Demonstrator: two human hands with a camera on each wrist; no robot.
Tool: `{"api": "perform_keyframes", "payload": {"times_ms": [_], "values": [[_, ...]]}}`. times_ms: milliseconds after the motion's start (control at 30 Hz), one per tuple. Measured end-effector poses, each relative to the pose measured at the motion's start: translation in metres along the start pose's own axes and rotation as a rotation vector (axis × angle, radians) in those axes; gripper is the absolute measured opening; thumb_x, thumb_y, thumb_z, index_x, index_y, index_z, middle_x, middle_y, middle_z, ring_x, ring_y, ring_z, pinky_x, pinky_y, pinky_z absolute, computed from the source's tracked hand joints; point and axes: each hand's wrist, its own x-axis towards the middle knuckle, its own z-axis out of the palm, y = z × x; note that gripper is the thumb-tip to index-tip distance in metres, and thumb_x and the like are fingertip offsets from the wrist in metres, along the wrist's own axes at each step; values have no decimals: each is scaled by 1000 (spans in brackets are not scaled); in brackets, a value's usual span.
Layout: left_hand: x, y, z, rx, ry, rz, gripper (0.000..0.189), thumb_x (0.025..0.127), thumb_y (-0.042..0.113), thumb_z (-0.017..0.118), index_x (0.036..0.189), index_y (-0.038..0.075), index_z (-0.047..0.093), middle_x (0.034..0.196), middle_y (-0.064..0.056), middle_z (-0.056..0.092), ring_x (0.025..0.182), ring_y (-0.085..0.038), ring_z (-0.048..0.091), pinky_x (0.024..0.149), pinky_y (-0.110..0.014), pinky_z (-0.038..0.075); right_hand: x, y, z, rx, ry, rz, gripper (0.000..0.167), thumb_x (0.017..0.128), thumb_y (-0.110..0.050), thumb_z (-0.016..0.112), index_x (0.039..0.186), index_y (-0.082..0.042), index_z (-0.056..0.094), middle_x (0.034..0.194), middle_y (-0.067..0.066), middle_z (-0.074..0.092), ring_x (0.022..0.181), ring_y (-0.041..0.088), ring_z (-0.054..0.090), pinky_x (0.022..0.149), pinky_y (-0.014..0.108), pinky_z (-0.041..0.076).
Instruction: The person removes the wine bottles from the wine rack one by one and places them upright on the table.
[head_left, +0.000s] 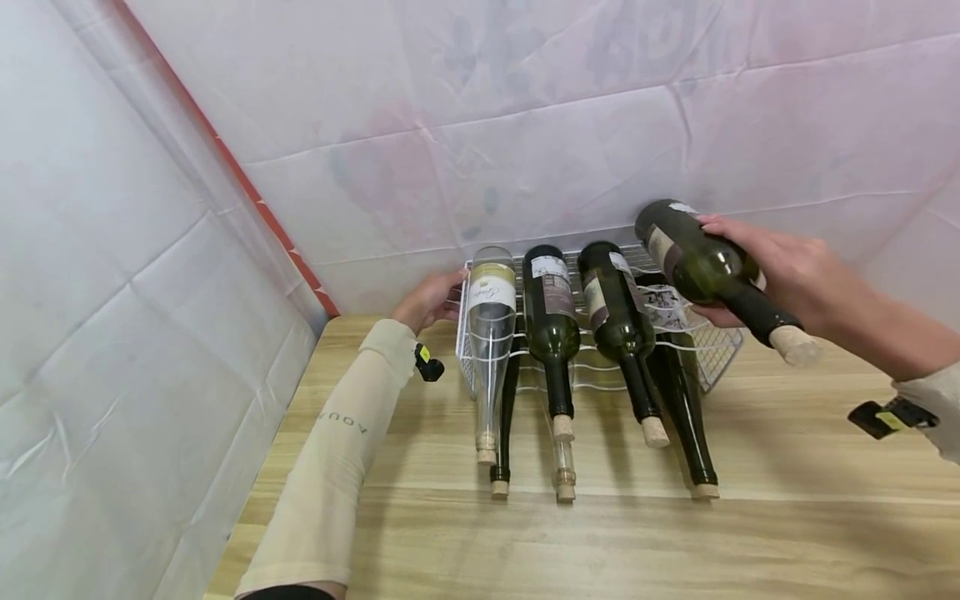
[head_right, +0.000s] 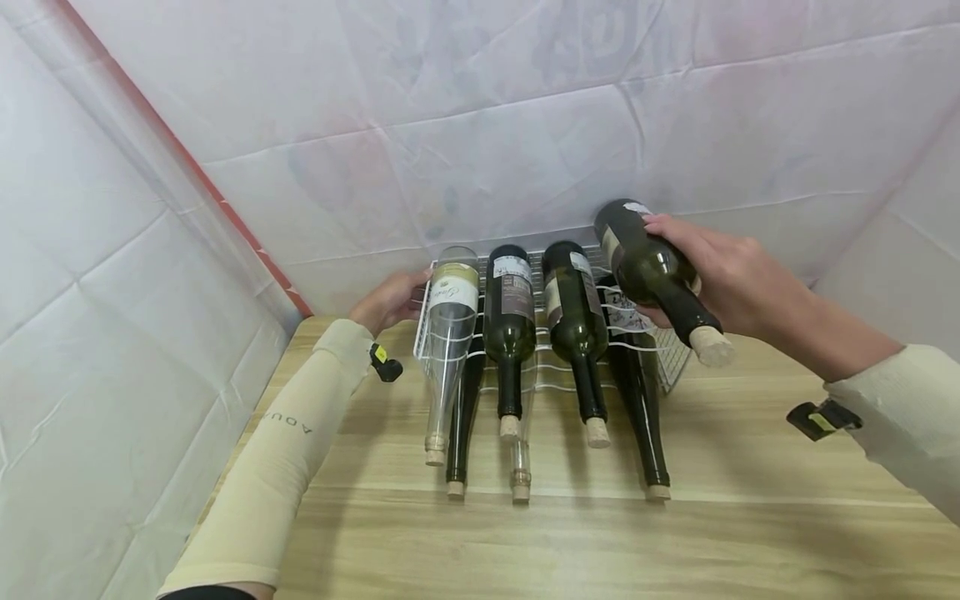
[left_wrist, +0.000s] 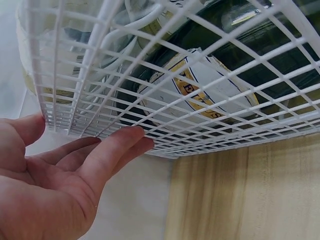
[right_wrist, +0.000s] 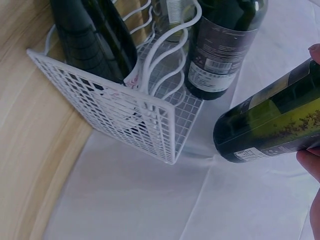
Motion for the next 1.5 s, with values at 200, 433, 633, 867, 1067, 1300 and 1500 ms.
{"api": "perform_keyframes", "payload": {"times_ms": [200, 433, 633, 867, 1067, 1300, 1500], "values": [[-1, -1, 1, -14, 6, -14, 39, 110, 35, 48, 120, 0, 63, 93, -8, 66, 76, -19, 66, 65, -31, 61, 8, -3, -6, 5, -35, -1, 98, 92, -77, 51, 141, 7, 55, 125, 30, 70, 84, 46, 72, 105, 4, 42], [-1, -1, -4, -15, -41, 11, 41, 111, 32, 47, 130, -3, 58, 98, -10, 65, 81, -21, 67, 79, -38, 62, 17, -9, -4, 15, 76, -11, 95, 89, -78, 55, 133, 6, 61, 102, 32, 73, 69, 41, 68, 94, 2, 41], [-5, -2, -12, -10, -62, 19, 44, 111, 30, 47, 139, -4, 54, 102, -11, 65, 83, -21, 68, 83, -40, 61, 28, -15, 0, 21, 114, -2, 94, 87, -79, 56, 130, 5, 64, 95, 30, 74, 65, 39, 67, 75, 22, 50], [-12, 0, -17, -36, -43, 61, 43, 107, 18, 57, 140, -9, 55, 128, -29, 67, 86, -22, 74, 90, -41, 64, 41, -18, -1, -25, 114, -18, 92, 89, -79, 51, 126, 4, 63, 91, 28, 73, 61, 36, 66, 56, 47, 49], [-16, -3, -17, -31, -42, 110, 48, 103, 11, 63, 144, -11, 52, 136, -33, 63, 105, -31, 77, 105, -47, 57, 47, -16, -4, -18, 121, 11, 93, 87, -81, 52, 124, 3, 65, 90, 26, 74, 64, 29, 63, 61, 33, 47], [-19, -5, -20, -1, -27, 148, 54, 101, 9, 65, 148, -13, 46, 140, -34, 60, 119, -38, 71, 111, -51, 52, 51, -13, -6, 65, 69, 110, 96, 81, -83, 59, 132, -1, 65, 99, 25, 75, 87, -5, 54, 81, 2, 39], [-24, -3, -19, 68, 6, 160, 56, 99, 10, 67, 148, -10, 47, 143, -31, 59, 122, -42, 67, 113, -54, 50, 56, -13, -7, 93, 52, 166, 95, 75, -78, 68, 134, -4, 65, 103, 25, 76, 97, -18, 49, 89, -4, 33]]}}
